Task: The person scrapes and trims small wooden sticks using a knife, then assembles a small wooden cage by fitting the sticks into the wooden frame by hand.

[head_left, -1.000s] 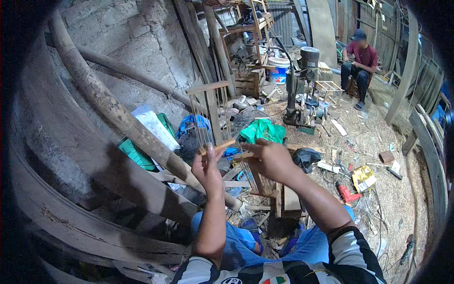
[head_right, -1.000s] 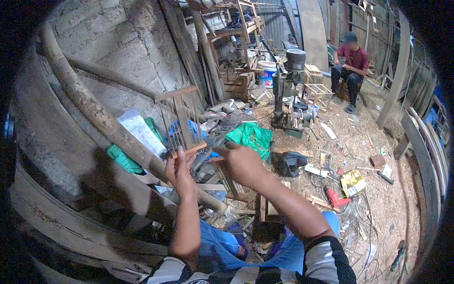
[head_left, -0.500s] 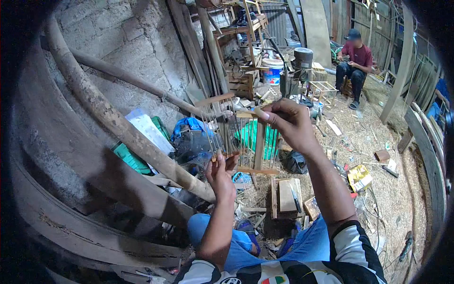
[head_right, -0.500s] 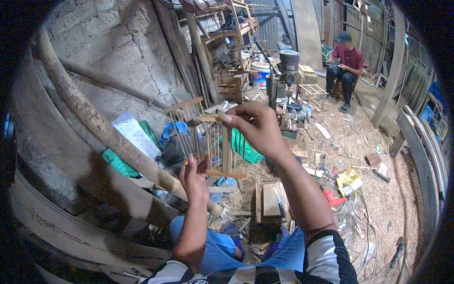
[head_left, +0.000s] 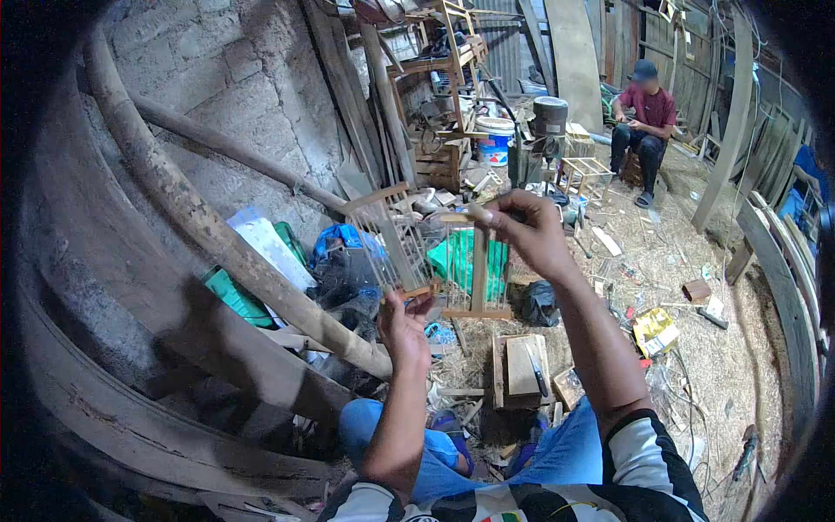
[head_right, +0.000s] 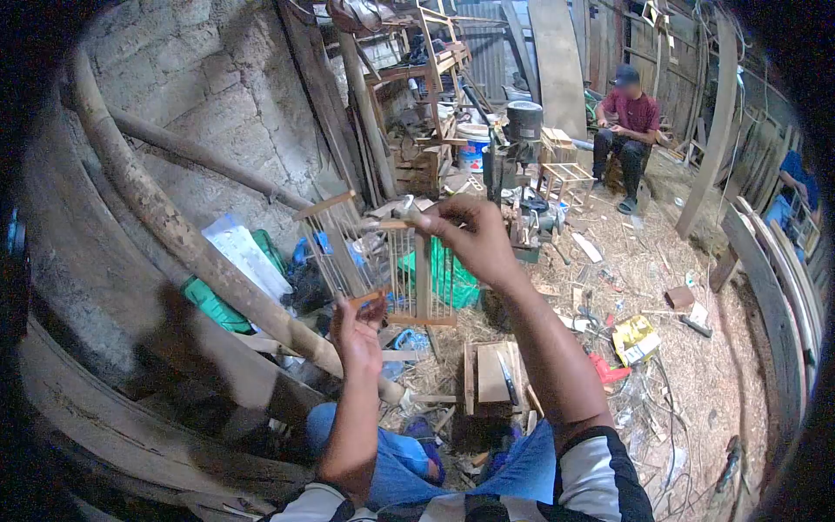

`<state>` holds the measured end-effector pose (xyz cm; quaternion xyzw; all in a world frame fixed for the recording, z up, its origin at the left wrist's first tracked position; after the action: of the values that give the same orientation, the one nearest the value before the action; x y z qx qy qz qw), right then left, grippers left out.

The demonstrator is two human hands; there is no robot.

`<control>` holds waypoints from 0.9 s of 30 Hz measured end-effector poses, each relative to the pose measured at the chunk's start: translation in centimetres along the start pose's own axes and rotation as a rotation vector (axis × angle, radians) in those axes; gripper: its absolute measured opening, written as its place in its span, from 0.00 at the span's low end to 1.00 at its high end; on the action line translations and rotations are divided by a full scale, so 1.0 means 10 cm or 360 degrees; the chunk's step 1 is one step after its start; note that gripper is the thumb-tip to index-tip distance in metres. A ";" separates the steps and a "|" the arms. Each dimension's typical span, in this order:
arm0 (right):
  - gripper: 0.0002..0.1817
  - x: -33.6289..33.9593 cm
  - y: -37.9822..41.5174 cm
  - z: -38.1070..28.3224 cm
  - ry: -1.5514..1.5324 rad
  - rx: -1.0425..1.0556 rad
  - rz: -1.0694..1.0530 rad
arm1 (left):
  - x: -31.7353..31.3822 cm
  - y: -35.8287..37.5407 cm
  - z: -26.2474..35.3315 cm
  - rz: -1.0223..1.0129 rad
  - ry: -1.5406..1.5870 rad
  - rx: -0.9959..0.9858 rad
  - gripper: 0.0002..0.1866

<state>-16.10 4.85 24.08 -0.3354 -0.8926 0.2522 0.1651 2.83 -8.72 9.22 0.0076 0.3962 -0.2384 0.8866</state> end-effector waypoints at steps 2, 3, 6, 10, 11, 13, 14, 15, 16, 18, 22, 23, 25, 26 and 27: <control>0.13 -0.11 0.08 0.02 0.0014 0.0001 -0.0012 | -0.05 0.04 0.02 0.0006 0.0041 -0.0018 0.19; 0.12 -0.18 0.13 0.06 0.0020 0.0024 -0.0031 | -0.05 0.06 0.02 0.0076 -0.0014 0.0025 0.20; 0.10 -0.34 0.29 0.09 0.0192 0.0240 0.0055 | 0.15 -0.06 -0.17 0.0149 -0.0080 0.0003 0.20; 0.11 -0.46 0.39 0.13 0.0096 0.0238 0.0255 | 0.14 0.06 -0.18 0.0328 -0.0141 -0.0123 0.20; 0.11 -0.51 0.41 0.14 0.0095 0.0231 0.0252 | 0.12 0.10 -0.16 0.0433 -0.0154 -0.0179 0.19; 0.10 -0.56 0.46 0.16 -0.0145 0.0179 0.0352 | 0.06 0.13 -0.13 0.0429 -0.0140 -0.0202 0.21; 0.09 -0.57 0.48 0.17 -0.0128 0.0192 0.0373 | 0.04 0.15 -0.08 0.0476 -0.0178 -0.0253 0.21; 0.09 -0.56 0.50 0.13 -0.0127 0.0188 0.0369 | 0.02 0.18 -0.02 0.0525 -0.0215 -0.0306 0.21; 0.10 -0.55 0.52 0.08 -0.0022 0.0110 0.0293 | 0.00 0.21 0.02 0.0531 -0.0217 -0.0304 0.21; 0.11 -0.50 0.55 0.08 0.0080 0.0031 0.0209 | 0.00 0.24 0.07 0.0584 -0.0253 -0.0278 0.21; 0.14 -0.35 0.52 0.32 0.0250 -0.0149 -0.0050 | 0.16 0.16 0.03 0.0575 -0.0286 -0.0388 0.20; 0.16 -0.33 0.52 0.38 0.0217 -0.0212 -0.0093 | 0.07 0.25 0.10 0.0588 -0.0360 -0.0345 0.19; 0.19 -0.20 0.46 0.13 0.0376 -0.0192 -0.0086 | 0.08 0.30 0.15 0.0613 -0.0426 -0.0305 0.18; 0.20 -0.17 0.38 0.09 0.0335 -0.0144 -0.0075 | 0.16 0.29 0.09 0.0544 -0.0434 -0.0200 0.17; 0.20 -0.13 0.29 0.01 0.0294 -0.0099 -0.0059 | 0.23 0.28 -0.01 0.0471 -0.0441 -0.0092 0.16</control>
<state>-13.67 5.78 22.23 -0.3455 -0.8870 0.1893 0.2410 5.29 -7.23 7.03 0.0074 0.2716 -0.0930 0.9579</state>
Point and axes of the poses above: each hand's wrist, its own y-axis away from the middle knuckle, its own x-axis out of the back of the hand, z = x × y, the point moved 5 cm from there along -y, towards the middle knuckle, and after that the axes turned 3 degrees about -y, right-handed, at the moved point
